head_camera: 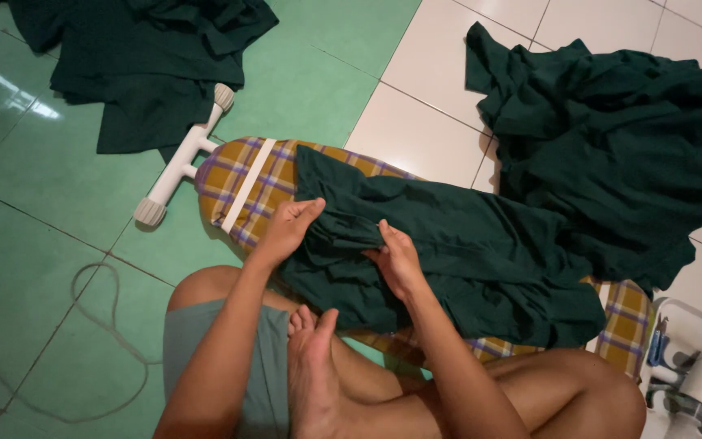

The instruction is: Inspecting green fabric pieces and removing loose threads using a small tool on an ironing board

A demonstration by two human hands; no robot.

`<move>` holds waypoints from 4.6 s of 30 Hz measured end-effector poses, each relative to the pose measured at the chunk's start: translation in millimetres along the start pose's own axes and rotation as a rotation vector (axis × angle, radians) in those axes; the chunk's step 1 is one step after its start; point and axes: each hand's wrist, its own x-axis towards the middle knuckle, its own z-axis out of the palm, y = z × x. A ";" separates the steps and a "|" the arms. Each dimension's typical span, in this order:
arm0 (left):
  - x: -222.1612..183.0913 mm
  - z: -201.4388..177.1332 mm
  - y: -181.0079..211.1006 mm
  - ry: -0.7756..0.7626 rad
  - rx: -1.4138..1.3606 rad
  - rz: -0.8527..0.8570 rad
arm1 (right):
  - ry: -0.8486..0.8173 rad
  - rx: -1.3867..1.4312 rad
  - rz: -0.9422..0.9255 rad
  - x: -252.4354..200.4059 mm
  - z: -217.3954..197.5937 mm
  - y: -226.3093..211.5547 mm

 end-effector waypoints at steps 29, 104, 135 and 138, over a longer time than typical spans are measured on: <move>-3.5 3.5 -57.2 0.152 -0.236 -0.022 | 0.087 -0.964 -0.912 -57.0 40.8 -20.4; -9.5 23.7 -26.6 0.005 0.665 0.393 | 0.147 -0.355 -0.448 12.2 -6.4 16.1; -15.2 15.1 1.9 0.049 0.527 0.525 | 0.473 -0.918 -0.929 -93.2 -122.7 -151.8; -13.1 11.3 -4.0 0.067 0.528 0.495 | 0.349 -0.923 -0.901 -100.0 -71.7 -140.5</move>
